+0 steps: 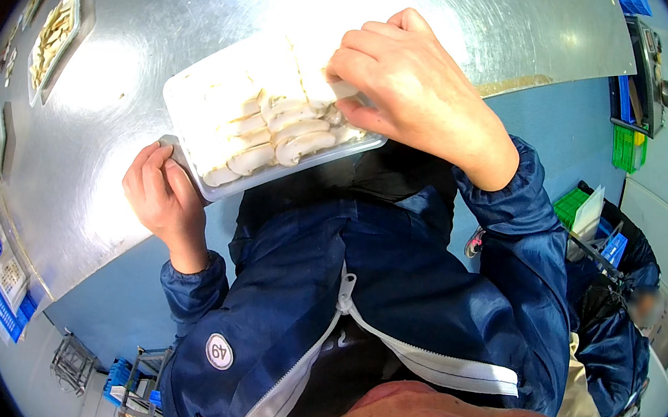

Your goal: The person sorts sliced white food items from a plastic container onto a metal table surface by hand.

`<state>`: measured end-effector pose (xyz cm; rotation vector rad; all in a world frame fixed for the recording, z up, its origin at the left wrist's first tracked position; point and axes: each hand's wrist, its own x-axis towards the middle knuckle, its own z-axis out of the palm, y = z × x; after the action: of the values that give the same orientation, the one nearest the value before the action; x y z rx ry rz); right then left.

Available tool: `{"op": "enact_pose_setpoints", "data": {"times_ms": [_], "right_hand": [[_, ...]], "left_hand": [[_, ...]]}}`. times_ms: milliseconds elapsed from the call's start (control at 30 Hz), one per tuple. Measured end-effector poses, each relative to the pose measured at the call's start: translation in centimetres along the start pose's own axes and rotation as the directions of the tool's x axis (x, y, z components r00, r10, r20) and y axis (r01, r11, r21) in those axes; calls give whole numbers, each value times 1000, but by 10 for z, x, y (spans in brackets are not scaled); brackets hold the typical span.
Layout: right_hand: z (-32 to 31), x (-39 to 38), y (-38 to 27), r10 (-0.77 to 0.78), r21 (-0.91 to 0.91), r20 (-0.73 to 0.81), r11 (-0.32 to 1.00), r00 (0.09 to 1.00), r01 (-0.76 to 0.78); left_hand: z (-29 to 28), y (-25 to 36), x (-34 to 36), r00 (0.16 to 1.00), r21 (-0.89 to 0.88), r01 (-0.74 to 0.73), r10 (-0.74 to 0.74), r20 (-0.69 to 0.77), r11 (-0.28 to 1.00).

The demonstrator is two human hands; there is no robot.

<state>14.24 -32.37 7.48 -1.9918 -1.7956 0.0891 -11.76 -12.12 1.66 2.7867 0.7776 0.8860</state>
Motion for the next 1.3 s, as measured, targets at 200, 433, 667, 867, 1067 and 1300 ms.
{"op": "enact_pose_setpoints", "data": {"times_ms": [200,433,667,867,1067,1300], "right_hand": [[-20,0,25,-26,-32,-96,999,995,23],[-34,19,126,420,-212,-387,826,821,-523],[-34,21,140,656,-165,-257,693,709,-701],[-40,16,143,665,2,-224,731,712,-682],[-42,25,144,655,-97,-133,739,744,-667],[-36,17,136,556,-128,-249,793,793,-596]], "left_hand": [[0,-1,-3,1000,-10,10,-10,-3,1000],[-1,2,2,1000,-4,7,-7,-6,1000],[0,1,-2,1000,5,29,-29,1,1000],[-1,0,-1,1000,12,11,-11,2,1000],[-2,1,0,1000,-4,18,-18,-3,1000],[-2,0,1,1000,-3,7,-7,0,1000]]}}
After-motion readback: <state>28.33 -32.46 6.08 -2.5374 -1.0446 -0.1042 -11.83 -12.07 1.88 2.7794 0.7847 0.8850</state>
